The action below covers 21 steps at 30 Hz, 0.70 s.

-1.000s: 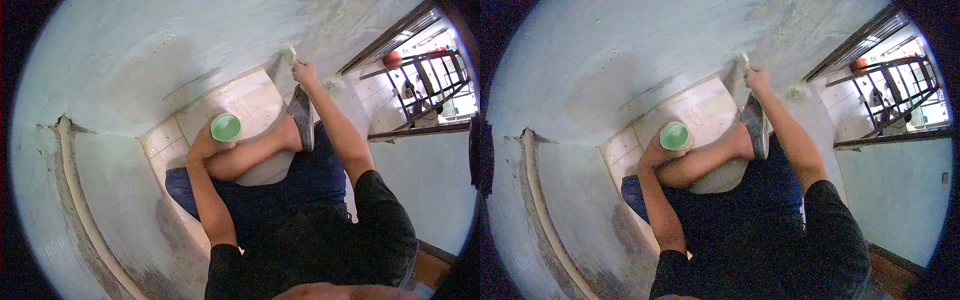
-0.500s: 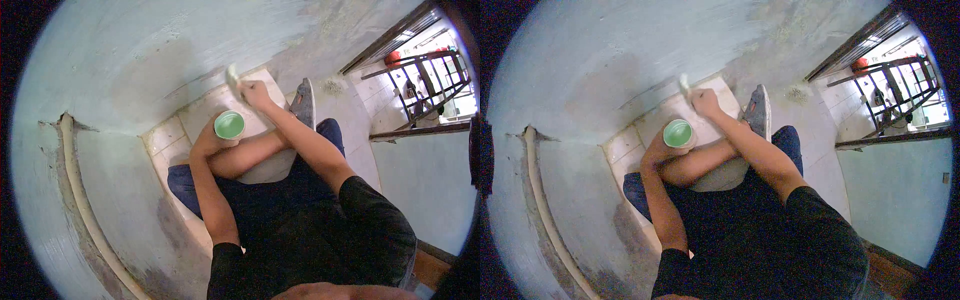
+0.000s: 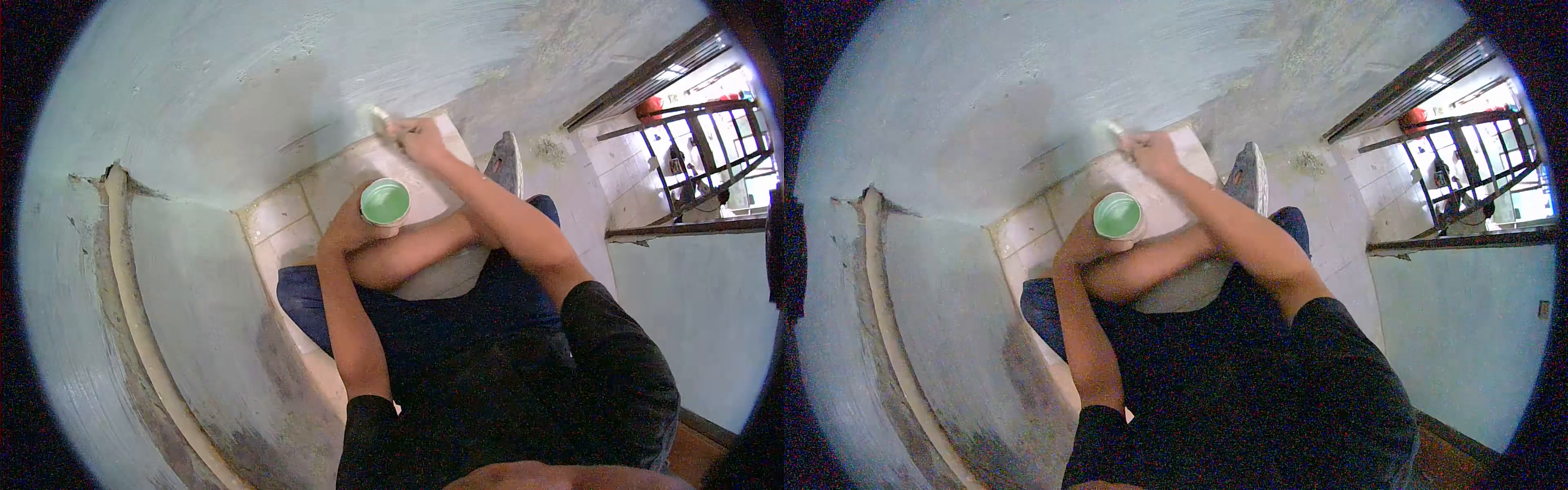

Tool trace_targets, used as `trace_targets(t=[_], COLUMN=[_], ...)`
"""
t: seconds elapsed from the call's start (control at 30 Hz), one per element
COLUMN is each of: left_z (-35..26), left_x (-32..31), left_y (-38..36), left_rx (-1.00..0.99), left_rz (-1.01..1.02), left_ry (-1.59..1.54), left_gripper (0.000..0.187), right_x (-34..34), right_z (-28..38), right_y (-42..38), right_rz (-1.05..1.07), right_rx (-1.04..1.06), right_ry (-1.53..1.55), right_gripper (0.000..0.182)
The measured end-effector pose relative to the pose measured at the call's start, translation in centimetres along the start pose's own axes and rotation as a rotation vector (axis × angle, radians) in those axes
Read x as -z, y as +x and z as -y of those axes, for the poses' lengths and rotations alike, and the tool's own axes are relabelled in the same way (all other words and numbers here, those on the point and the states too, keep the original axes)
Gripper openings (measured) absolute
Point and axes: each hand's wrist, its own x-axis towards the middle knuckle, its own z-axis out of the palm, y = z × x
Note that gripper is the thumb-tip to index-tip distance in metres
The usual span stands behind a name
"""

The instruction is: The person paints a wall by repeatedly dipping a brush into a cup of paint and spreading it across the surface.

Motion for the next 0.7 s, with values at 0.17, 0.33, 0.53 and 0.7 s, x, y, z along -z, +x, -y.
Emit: trace_targets(t=[0.17, 0.33, 0.53, 0.7], left_z=[0.0, -5.0, -5.1, -2.6], left_x=[-0.4, -0.1, 2.2, 6.3], left_y=[-0.2, -0.6, -1.7, -4.9], left_rx=[-0.018, 0.065, 0.098, 0.088], left_rz=[-0.029, 0.025, -0.067, -0.446], left_ry=[0.024, -0.124, -0.098, -0.037], left_gripper=[0.102, 0.092, 0.081, 0.077], right_x=[7.5, 13.1, 6.1, -3.8], right_z=[-3.5, -5.1, -3.2, -1.8], right_y=[1.3, 0.9, 2.1, 0.8], right_rz=[-0.269, -0.496, -0.555, -0.544], right_rx=[-0.118, -0.176, -0.062, 0.005], right_ry=[0.043, 0.376, 0.252, 0.018], right_gripper=[0.026, 0.033, 0.034, 0.036])
